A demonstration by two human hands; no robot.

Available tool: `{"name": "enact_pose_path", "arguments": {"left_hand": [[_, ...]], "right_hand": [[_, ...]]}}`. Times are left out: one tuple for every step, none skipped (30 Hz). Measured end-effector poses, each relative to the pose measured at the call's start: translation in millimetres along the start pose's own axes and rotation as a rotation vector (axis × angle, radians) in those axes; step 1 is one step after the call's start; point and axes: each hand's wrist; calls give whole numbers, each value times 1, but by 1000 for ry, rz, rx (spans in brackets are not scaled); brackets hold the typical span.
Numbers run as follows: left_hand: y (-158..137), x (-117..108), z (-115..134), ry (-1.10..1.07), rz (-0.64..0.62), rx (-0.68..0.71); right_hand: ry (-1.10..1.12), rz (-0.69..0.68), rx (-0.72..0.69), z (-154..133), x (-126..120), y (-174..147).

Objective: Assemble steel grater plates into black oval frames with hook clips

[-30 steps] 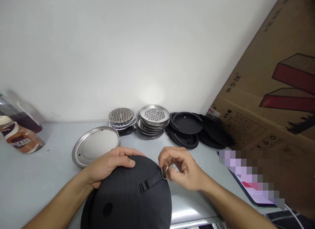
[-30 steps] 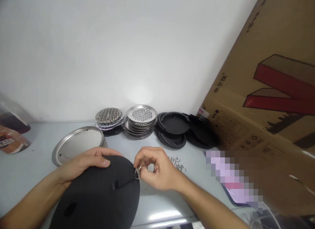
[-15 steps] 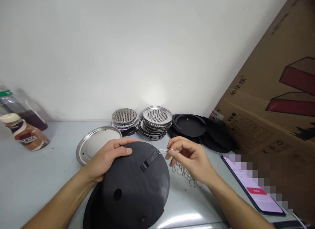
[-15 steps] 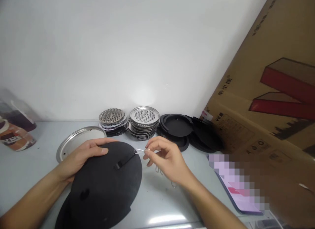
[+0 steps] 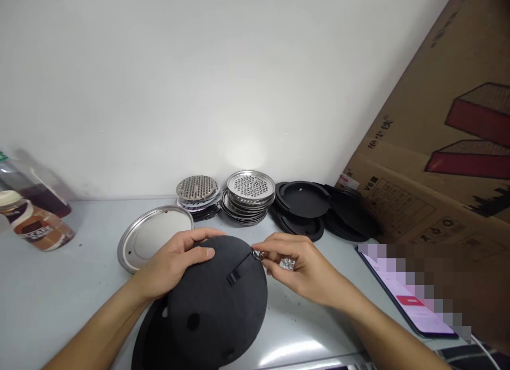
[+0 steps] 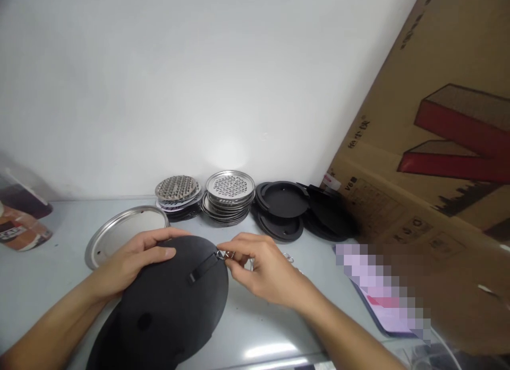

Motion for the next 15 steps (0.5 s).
{"name": "enact_pose_path", "arguments": {"left_hand": [[0,0,-1,24,2,-13],[-1,0,-2,54,2,-28],[-1,1,-2,93,3,-41],[-2,2,-2,145,-1,-48],[-3,5,0,207,-10,-42],[-3,7,1,273,-23,-22],[-4,10,3,337,-32,12],[-4,13,5,393,-35,51],[-4,15,7,440,-27,91],[-4,17,8,477,-15,123],[-5,17,10,499,-4,144],[-5,17,10,510,-4,152],[-5,17,11,511,-14,151],[-5,16,11,502,-28,144],[-6,15,11,488,-39,134]], "right_hand": [[-74,6,-48,1,1,0],[-131,14,-90,3,2,-1],[-175,21,-130,4,4,-1],[-211,24,-171,6,6,-1],[-241,22,-215,8,9,-2],[-268,18,-258,9,11,-2],[-296,14,-294,10,13,-3],[-323,13,-319,10,15,-3],[-346,20,-331,9,16,-3],[-360,34,-333,8,17,-3],[-360,51,-325,7,16,-3],[-347,66,-310,6,16,-2],[-327,76,-291,4,16,-2],[-302,85,-273,2,16,-2],[-278,93,-254,1,16,-2]]}}
Point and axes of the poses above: each hand's wrist, its own y-axis towards the middle knuckle, its own x-axis out of the palm, z = x × y, and after that the axes turned 15 degrees about y, right-handed
